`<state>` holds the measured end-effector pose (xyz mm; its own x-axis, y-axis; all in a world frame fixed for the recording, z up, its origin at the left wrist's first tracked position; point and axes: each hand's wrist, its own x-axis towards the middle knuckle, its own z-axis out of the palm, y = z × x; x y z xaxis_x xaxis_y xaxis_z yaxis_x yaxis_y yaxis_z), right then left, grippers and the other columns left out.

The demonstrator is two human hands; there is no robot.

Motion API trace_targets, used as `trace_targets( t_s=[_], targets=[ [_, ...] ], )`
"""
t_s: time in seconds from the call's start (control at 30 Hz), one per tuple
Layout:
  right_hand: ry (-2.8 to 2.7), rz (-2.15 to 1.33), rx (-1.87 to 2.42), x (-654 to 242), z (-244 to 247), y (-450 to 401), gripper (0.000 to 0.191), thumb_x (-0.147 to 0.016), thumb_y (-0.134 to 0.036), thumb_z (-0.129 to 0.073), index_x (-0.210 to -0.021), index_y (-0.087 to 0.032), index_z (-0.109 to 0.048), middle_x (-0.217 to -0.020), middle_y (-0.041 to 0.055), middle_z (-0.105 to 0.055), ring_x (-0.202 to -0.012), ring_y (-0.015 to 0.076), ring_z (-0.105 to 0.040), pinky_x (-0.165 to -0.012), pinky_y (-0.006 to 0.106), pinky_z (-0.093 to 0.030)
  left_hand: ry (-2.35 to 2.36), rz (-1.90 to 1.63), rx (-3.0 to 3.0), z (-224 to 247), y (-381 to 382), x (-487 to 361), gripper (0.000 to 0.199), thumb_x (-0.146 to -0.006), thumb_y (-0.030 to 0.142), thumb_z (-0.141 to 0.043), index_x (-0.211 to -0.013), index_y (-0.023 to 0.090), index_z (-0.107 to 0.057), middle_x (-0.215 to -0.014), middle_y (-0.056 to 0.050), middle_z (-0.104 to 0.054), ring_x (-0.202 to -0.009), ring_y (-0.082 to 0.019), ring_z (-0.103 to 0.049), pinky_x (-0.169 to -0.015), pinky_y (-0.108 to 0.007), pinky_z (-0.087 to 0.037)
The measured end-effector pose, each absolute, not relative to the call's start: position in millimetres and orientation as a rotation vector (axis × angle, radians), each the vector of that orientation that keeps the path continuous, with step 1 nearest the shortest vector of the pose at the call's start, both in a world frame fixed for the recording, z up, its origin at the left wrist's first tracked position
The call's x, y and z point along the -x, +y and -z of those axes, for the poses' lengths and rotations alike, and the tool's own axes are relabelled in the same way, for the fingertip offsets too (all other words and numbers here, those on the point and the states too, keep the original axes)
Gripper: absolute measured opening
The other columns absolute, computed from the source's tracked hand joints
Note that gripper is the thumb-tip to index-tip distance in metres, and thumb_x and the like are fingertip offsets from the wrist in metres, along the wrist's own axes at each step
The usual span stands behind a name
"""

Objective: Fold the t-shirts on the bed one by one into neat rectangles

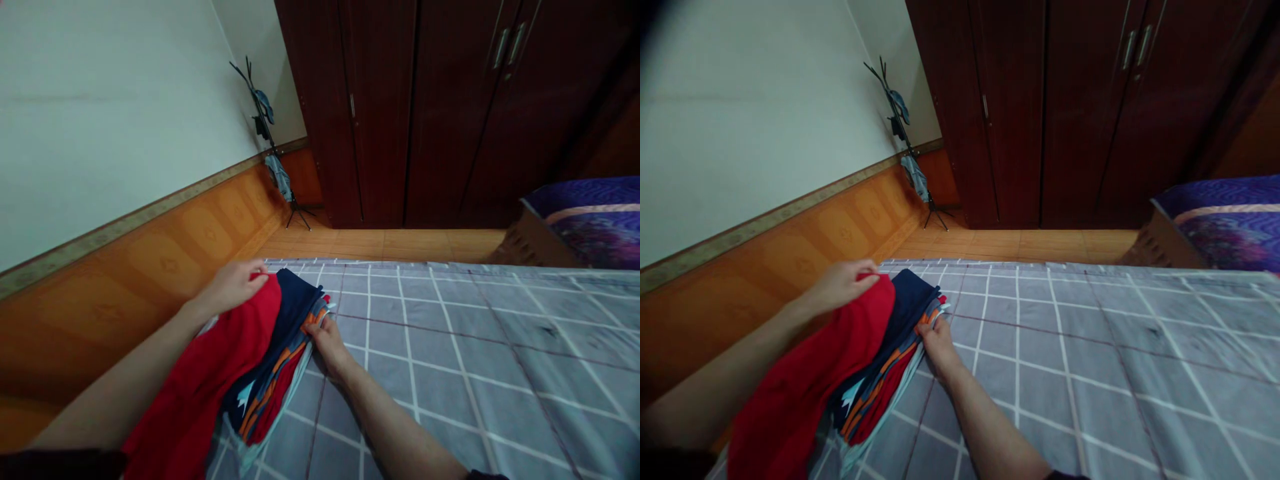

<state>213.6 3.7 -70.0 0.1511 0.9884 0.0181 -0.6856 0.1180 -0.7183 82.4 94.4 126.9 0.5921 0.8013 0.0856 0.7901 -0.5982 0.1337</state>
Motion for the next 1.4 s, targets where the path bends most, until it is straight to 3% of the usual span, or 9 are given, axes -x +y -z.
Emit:
trace_targets(
  t_s=[0.03,0.13,0.3,0.43,0.6,0.83,0.97,1.2,1.4],
  targets=[
    [-0.58,-1.328,0.646,-214.0,70.0,3.9,0.027,-0.066,-0.022,-0.06,-0.093,-0.02,-0.062,-0.078,-0.0007,-0.069,-0.071,0.0192,-0.063,-0.072,0.035,-0.051,1.408,0.037,-2.896,-111.1,98.3,-98.8,0.021,-0.086,0.027,-0.043,-0.094,0.018,-0.061,-0.085,-0.009,-0.068,-0.084,-0.026,-0.065,-0.076,-0.037,-0.046],
    [-0.575,-1.32,0.652,-215.2,69.7,4.8,0.024,-0.064,-0.019,-0.057,-0.088,-0.02,-0.061,-0.075,-0.001,-0.067,-0.066,0.0179,-0.061,-0.069,0.033,-0.051,1.353,0.225,-2.953,-76.6,112.7,-132.4,0.027,-0.085,0.017,-0.039,-0.097,0.014,-0.063,-0.085,-0.016,-0.068,-0.087,-0.032,-0.065,-0.078,-0.043,-0.045],
    [-0.572,-1.303,0.67,-215.4,71.5,7.2,0.022,-0.062,-0.016,-0.056,-0.083,-0.02,-0.06,-0.07,-0.0027,-0.064,-0.06,0.0155,-0.057,-0.064,0.03,-0.048,1.051,0.285,-2.865,-49.0,132.6,-160.3,0.033,-0.079,0.02,-0.051,-0.109,0.021,-0.065,-0.097,-0.007,-0.07,-0.094,-0.024,-0.063,-0.082,-0.031,-0.045],
    [-0.571,-1.308,0.683,-214.9,73.8,8.1,0.024,-0.064,-0.017,-0.055,-0.086,-0.02,-0.06,-0.07,-0.0026,-0.063,-0.059,0.0152,-0.056,-0.065,0.03,-0.048,0.878,0.307,-2.707,-36.3,136.9,-174.2,0.04,-0.07,0.014,-0.052,-0.106,0.022,-0.069,-0.085,0.001,-0.072,-0.079,-0.017,-0.064,-0.071,-0.021,-0.045],
    [-0.58,-1.302,0.682,-215.9,74.2,7.0,0.027,-0.064,-0.016,-0.056,-0.09,-0.02,-0.061,-0.076,-0.0017,-0.065,-0.067,0.0167,-0.058,-0.07,0.032,-0.048,0.833,0.187,-2.56,-31.5,140.2,-169.1,0.03,-0.075,0.02,-0.046,-0.087,0.015,-0.073,-0.078,-0.001,-0.071,-0.07,-0.015,-0.061,-0.065,-0.02,-0.043],
    [-0.589,-1.302,0.682,-215.2,74.1,6.9,0.027,-0.064,-0.016,-0.055,-0.09,-0.02,-0.061,-0.075,-0.0018,-0.064,-0.065,0.0158,-0.057,-0.069,0.031,-0.048,0.845,0.084,-2.395,-29.0,137.3,-161.7,0.047,-0.074,0.02,-0.047,-0.118,0.014,-0.062,-0.051,0.006,-0.054,-0.045,-0.01,-0.044,-0.046,-0.02,-0.031],
    [-0.589,-1.287,0.686,-215.0,74.9,9.4,0.03,-0.062,-0.015,-0.054,-0.091,-0.02,-0.061,-0.077,-0.0018,-0.065,-0.067,0.0158,-0.058,-0.069,0.03,-0.048,0.835,0.069,-2.337,-23.6,137.8,-167.8,0.034,-0.072,0.022,-0.051,-0.1,0.014,-0.068,-0.046,0.007,-0.046,-0.041,-0.009,-0.038,-0.043,-0.02,-0.026],
    [-0.589,-1.299,0.686,-215.2,73.4,8.5,0.034,-0.062,-0.015,-0.052,-0.094,-0.02,-0.061,-0.079,-0.0008,-0.067,-0.072,0.0181,-0.06,-0.073,0.033,-0.049,0.924,-0.124,-2.301,-4.5,147.6,-158.4,0.029,-0.077,0.035,-0.053,-0.087,0.013,-0.07,-0.076,-0.002,-0.066,-0.067,-0.015,-0.058,-0.062,-0.023,-0.041],
    [-0.599,-1.288,0.69,-216.6,71.9,8.0,0.034,-0.06,-0.014,-0.052,-0.093,-0.02,-0.061,-0.08,-0.001,-0.067,-0.073,0.0177,-0.059,-0.073,0.031,-0.048,0.901,-0.047,-2.241,-1.9,147.0,-151.1,0.031,-0.077,0.04,-0.056,-0.092,0.014,-0.063,-0.054,0.006,-0.047,-0.048,-0.009,-0.042,-0.047,-0.02,-0.028]
  ],
)
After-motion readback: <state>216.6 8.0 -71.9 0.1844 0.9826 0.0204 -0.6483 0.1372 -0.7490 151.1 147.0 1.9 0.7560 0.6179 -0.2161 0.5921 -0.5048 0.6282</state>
